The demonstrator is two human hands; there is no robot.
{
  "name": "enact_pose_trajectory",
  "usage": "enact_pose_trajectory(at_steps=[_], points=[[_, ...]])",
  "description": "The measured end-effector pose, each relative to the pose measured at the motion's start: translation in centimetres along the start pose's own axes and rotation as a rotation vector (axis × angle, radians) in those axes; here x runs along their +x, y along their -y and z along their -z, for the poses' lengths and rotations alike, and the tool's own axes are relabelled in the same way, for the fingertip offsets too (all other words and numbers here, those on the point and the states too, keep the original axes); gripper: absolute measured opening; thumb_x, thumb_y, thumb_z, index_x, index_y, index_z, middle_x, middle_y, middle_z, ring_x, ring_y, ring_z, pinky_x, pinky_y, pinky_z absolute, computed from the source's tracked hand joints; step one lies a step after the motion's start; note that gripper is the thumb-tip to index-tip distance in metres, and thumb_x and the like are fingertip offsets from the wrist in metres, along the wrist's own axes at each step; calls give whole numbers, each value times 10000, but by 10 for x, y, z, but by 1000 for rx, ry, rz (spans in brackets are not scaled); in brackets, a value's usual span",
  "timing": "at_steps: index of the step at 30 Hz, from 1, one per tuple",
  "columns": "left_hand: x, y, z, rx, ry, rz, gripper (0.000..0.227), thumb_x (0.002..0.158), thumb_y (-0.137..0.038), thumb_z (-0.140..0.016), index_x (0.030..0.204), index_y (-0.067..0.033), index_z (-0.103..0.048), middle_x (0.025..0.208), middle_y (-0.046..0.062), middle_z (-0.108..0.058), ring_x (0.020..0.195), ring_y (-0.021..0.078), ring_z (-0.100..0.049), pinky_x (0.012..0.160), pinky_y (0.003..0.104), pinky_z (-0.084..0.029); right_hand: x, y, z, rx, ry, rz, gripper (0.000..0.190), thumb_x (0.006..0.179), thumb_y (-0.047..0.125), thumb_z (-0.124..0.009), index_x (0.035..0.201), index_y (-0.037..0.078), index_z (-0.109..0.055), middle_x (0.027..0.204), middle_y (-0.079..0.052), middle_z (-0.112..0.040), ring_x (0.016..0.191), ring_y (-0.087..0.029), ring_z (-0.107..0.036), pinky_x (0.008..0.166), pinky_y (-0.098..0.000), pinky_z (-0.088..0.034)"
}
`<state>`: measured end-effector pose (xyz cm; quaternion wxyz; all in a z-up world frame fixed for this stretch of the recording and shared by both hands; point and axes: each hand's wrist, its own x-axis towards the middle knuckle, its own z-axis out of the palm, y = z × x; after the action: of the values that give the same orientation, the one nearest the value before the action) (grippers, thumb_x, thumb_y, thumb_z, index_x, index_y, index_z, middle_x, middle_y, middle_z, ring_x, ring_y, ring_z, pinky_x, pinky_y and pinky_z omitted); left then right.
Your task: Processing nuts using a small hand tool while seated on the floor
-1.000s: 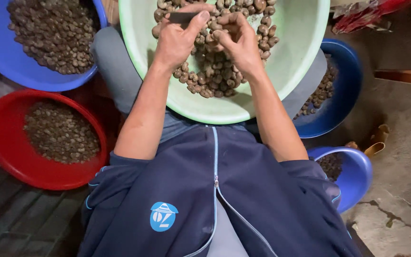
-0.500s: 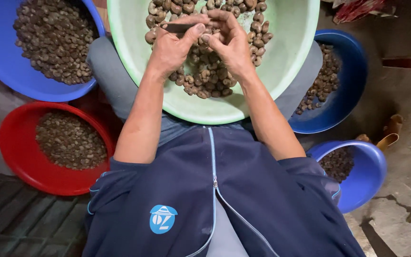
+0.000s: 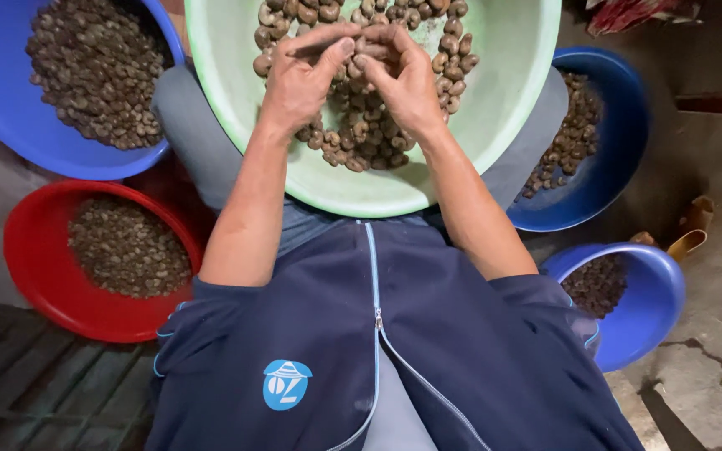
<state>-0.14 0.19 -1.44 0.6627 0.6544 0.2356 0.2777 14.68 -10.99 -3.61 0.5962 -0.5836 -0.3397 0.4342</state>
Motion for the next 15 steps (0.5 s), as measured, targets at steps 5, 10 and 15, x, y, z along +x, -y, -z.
enact_pose_trajectory(at_steps=[5,10,15], points=[[1,-6,-4,92,63,-94,182,1037,-27,-652,1206,-29,-720,1224,115,-735,1063,215,-712,919,311,-615,-1,-2,3,130,-23,-169,286,1002,80,-620,1272,-6,-579,1012,-79,-716,813,-169,-758,682,-206,-584],[2,-11,-4,64,56,19,205,1047,-56,-631,1232,-40,-717,1199,66,-733,947,147,-690,803,237,-607,3,-5,6,327,29,-293,332,1018,104,-571,1333,9,-525,1095,-112,-692,881,-192,-765,735,-274,-651],[1,-15,-4,133,36,-72,218,1028,-50,-636,1226,-2,-711,1102,95,-757,907,173,-685,808,268,-572,-2,-7,10,609,89,-337,337,1010,149,-615,1310,16,-542,1134,-132,-703,903,-223,-756,772,-285,-624]])
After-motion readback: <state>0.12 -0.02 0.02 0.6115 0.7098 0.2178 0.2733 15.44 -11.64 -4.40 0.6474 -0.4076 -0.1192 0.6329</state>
